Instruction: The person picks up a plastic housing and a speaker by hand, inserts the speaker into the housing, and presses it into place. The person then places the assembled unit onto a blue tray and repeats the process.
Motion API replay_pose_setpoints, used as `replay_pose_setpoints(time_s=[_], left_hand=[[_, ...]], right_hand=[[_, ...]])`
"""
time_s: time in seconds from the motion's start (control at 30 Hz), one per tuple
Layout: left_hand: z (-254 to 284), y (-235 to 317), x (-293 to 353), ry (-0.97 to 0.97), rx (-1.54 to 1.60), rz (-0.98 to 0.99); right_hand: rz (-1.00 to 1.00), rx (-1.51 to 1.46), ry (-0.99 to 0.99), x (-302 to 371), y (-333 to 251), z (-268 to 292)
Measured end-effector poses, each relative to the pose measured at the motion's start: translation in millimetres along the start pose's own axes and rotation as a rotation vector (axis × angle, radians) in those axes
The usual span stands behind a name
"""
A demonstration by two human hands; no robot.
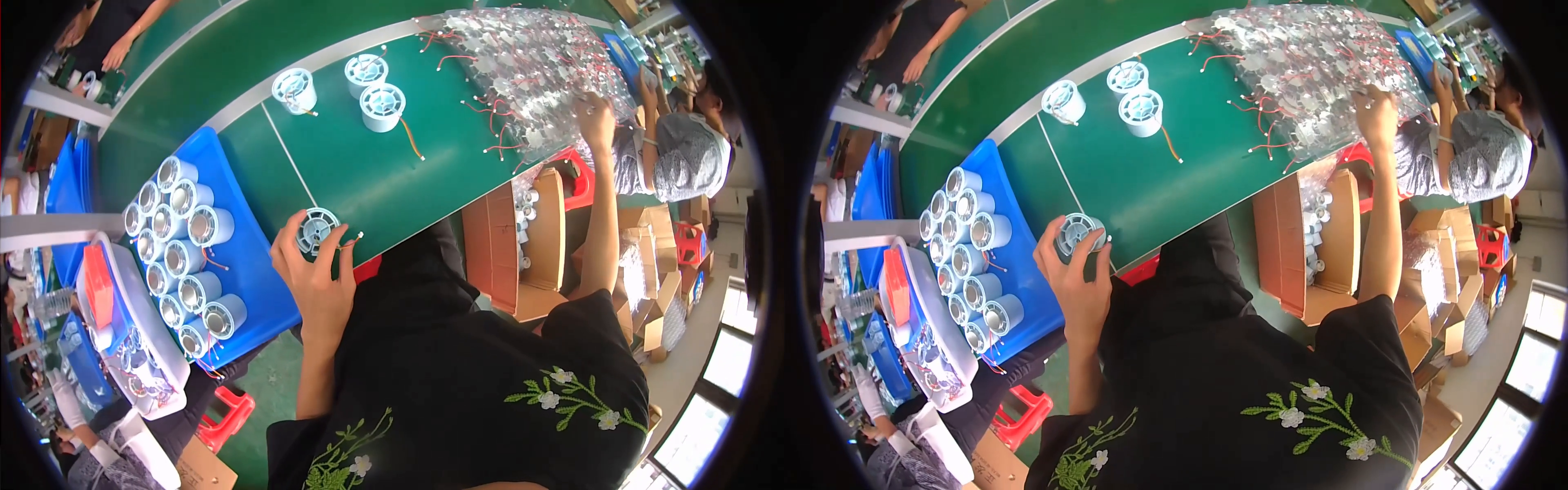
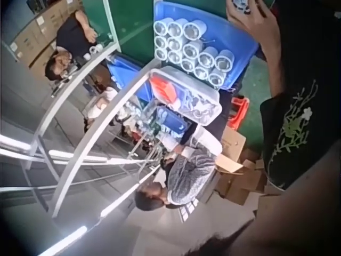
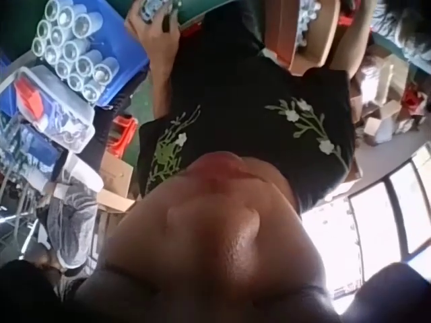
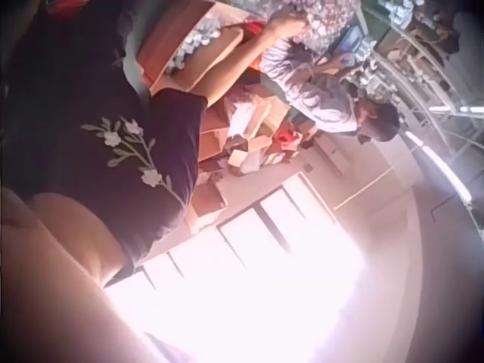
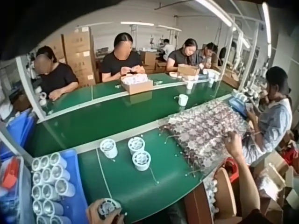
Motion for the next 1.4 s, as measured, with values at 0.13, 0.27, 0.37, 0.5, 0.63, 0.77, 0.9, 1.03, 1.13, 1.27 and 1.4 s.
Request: replay_pose_setpoints(time_s=[0.13,0.27,0.37,0.5,0.63,0.77,0.9,1.03,1.13,1.27,1.4], left_hand=[[2.0,-15.9,16.9,0.096,0.010,0.072],[-12.2,-27.4,14.6,0.130,0.210,-0.036],[-15.4,-22.6,19.3,0.120,0.317,-0.112],[-21.7,-14.1,17.6,0.094,0.438,-0.129],[-8.4,-3.4,16.5,0.176,0.385,-0.132],[0.8,-6.8,28.0,0.243,0.262,-0.020],[0.4,-21.7,32.1,0.133,0.347,0.069],[10.5,-29.1,18.8,0.107,0.336,0.026],[16.4,-32.0,10.9,0.138,0.251,-0.008],[12.4,-35.4,11.2,0.100,0.210,-0.032],[5.5,-40.0,19.3,0.002,0.175,0.014]], right_hand=[[0.017,0.005,0.281,22.0,-46.2,57.2],[0.177,-0.920,0.073,71.0,-125.1,75.7],[0.383,-1.332,-0.355,123.2,-229.8,48.3],[0.400,-1.535,-0.665,172.8,-312.8,2.7],[0.189,-1.317,-0.727,186.0,-342.5,-15.3],[0.335,-1.050,-0.776,193.0,-364.9,-11.3],[0.350,-1.066,-0.854,198.6,-362.3,-28.1],[0.505,-1.065,-0.951,192.2,-367.3,-32.0],[0.627,-1.108,-0.971,184.5,-370.4,-31.5],[0.672,-1.110,-0.965,176.1,-369.5,-30.0],[0.645,-1.068,-1.005,182.0,-372.0,-29.7]])
Point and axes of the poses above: each hand's wrist, its own x-axis away from the middle knuckle, its own z-axis out of the back of the hand, y = z × x, the point moved 7 cm from there along -x, towards the middle knuckle, and after that the axes turned 12 degrees about -y, right-handed, at the moved point
